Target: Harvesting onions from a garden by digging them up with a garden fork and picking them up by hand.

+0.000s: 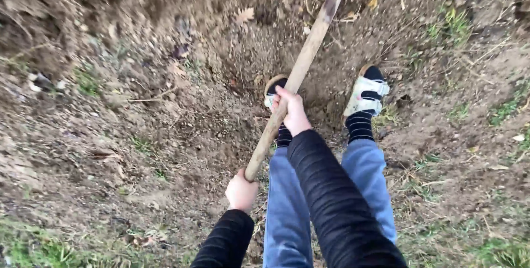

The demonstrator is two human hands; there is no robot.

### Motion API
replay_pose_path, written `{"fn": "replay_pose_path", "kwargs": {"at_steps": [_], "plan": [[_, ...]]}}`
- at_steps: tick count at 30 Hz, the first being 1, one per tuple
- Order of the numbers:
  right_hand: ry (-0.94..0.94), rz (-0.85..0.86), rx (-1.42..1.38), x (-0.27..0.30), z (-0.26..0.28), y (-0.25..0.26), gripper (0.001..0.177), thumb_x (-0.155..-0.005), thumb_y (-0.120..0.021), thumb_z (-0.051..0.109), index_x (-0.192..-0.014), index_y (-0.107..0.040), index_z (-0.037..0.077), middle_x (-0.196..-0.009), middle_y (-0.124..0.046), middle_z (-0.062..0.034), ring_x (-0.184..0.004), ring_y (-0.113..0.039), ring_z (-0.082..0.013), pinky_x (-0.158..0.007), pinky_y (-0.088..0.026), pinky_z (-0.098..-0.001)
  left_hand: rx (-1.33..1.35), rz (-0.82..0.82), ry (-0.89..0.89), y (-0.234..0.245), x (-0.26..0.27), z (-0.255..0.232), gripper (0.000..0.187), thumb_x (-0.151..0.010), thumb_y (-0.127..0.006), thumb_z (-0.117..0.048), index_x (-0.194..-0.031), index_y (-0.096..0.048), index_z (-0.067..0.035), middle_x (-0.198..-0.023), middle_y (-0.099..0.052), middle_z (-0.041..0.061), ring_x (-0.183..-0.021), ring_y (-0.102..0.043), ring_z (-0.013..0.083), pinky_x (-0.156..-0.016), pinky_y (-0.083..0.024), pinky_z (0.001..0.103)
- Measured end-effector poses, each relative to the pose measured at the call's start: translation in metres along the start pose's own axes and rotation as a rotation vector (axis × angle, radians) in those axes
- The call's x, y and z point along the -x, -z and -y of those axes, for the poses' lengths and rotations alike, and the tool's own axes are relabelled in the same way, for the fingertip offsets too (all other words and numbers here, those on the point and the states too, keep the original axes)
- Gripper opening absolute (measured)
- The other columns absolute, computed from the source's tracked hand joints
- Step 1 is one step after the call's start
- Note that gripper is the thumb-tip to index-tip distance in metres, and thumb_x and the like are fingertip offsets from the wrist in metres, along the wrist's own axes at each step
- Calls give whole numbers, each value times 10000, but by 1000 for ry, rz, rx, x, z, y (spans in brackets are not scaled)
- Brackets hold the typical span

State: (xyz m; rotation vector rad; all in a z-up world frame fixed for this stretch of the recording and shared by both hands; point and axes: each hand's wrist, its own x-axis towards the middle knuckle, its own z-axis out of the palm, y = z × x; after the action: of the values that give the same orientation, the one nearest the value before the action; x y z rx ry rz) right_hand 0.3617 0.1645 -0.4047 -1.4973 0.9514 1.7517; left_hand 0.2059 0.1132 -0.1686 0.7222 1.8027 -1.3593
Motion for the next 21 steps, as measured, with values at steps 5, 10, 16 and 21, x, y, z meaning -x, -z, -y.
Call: {"fn": "replay_pose_path", "kwargs": {"at_steps": [5, 10, 16, 21], "plan": [[0, -142, -43, -20, -21, 13, 205, -688, -848, 96, -709, -648, 54, -590, -580, -88, -439, -601, -236, -392, -525, -381, 2, -4, -24, -25, -7, 3, 567, -780, -664, -333, -1343, -646, -272, -1086, -786, 69, -1117, -735, 282, -981, -591, 481], [103, -480, 272, 36, -6, 6, 155, -540, -714, 70, -559, -590, -21, -556, -569, -87, -504, -531, -171, -443, -368, -347, 146, -61, -176, -49, -6, 38, 351, -789, -679, -335, -1100, -716, -178, -912, -783, 117, -888, -744, 380, -844, -601, 497], [193, -414, 794, 148, 62, -23, 697, -768, -791, 335, -1251, -468, -50, -1230, -635, -226, -1144, -652, -331, -940, -506, -419, 460, 232, -306, -9, 22, 29, 206, -753, -762, -160, -915, -743, -34, -762, -705, 42, -710, -653, 152, -607, -553, 353], [360, -405, 1101, 175, 74, -52, 616, -832, -822, 300, -1171, -415, -13, -1118, -690, -246, -1020, -702, -409, -863, -536, -478, 858, 503, -309, 33, 64, 17, 248, -677, -715, 96, -877, -578, 41, -641, -554, 65, -470, -524, 165, -376, -403, 304]]}}
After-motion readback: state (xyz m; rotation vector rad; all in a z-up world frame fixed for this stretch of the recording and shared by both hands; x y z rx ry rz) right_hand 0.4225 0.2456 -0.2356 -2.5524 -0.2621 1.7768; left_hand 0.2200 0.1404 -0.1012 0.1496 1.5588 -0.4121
